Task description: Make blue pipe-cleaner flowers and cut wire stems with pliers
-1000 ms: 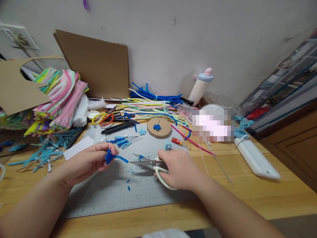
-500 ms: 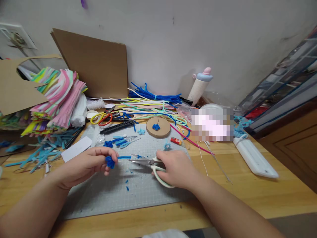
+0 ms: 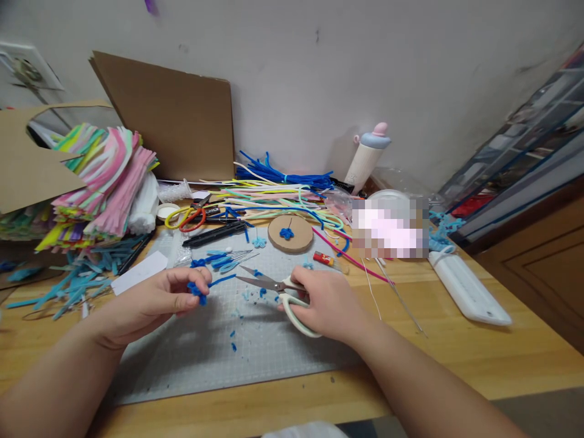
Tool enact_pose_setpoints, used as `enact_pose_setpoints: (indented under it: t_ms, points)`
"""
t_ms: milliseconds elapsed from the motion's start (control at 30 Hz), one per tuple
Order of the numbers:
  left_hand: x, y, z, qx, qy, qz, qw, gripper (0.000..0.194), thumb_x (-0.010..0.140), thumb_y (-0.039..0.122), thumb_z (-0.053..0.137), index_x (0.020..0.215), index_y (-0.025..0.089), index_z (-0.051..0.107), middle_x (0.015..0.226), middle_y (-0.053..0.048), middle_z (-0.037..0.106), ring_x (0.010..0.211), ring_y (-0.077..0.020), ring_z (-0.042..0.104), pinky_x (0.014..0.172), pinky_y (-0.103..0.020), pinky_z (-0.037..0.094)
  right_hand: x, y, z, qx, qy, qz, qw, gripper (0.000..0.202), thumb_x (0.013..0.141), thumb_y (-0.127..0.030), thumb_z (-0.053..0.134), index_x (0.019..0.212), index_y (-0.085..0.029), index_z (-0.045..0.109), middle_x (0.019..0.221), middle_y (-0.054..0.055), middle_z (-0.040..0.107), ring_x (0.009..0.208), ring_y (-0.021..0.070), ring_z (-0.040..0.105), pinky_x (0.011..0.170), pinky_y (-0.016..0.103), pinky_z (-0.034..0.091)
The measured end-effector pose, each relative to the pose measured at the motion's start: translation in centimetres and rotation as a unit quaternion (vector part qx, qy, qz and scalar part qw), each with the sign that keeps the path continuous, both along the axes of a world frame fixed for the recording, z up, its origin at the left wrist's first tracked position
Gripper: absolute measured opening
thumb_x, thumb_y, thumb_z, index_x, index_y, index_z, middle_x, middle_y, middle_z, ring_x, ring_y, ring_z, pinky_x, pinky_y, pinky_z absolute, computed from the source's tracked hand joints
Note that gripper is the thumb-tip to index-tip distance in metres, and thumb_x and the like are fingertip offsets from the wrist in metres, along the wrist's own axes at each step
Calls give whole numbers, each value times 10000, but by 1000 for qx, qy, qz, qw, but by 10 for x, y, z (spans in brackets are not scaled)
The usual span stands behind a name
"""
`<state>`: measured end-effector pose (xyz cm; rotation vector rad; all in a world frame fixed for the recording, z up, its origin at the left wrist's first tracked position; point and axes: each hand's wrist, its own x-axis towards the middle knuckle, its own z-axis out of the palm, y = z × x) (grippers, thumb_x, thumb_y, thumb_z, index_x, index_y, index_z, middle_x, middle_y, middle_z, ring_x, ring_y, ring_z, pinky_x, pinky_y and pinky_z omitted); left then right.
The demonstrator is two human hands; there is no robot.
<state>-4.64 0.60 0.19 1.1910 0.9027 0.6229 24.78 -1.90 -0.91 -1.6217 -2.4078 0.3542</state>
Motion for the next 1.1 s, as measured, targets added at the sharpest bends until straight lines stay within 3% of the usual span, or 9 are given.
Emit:
enact_pose_setpoints:
  t_ms: [100,233,467,800,1000,1100]
  points:
    - [0,-1,2,-32,11,-14,999,194,702,304,720,840,192,643,746,5,535,580,-75,437,519,-202,324,0,0,1,11,24,-3,1000,300,758,-484,610,757,-211,487,675,-8,597,603,148,509,527,249,258]
    - [2,-3,5,-35,1,-19,999,235,746,323,679,919,197,583,696,15,533,591,-93,480,559,-222,362,0,0,1,15,46,7,999,301,758,-483,610,745,-207,491,668,-7,591,600,145,497,536,251,277]
    - [4,-1,3,-63,-30,10,997,225,762,312,669,895,173,553,687,26,507,584,-76,446,546,-208,373,-2,-2,1,-5,54,46,997,333,740,-500,635,831,-204,512,763,11,621,669,162,520,582,266,330]
    - [5,-1,-1,-98,-76,53,991,250,694,269,740,858,148,595,682,24,525,558,-64,464,521,-195,373,-5,-3,-6,39,76,66,994,394,703,-460,678,922,-183,503,934,76,597,798,205,521,689,317,391]
    - [5,-1,-2,-115,-101,40,987,237,696,254,743,865,147,615,671,21,552,553,-61,494,538,-196,411,-7,-4,-6,45,66,25,997,302,713,-426,654,805,-197,480,777,30,575,689,175,488,598,282,338]
    - [7,0,-3,-117,-111,43,986,244,687,272,751,850,142,623,645,23,554,530,-55,485,505,-180,397,-7,-4,-8,44,67,41,996,266,730,-405,637,756,-203,465,728,15,563,660,164,469,581,271,313]
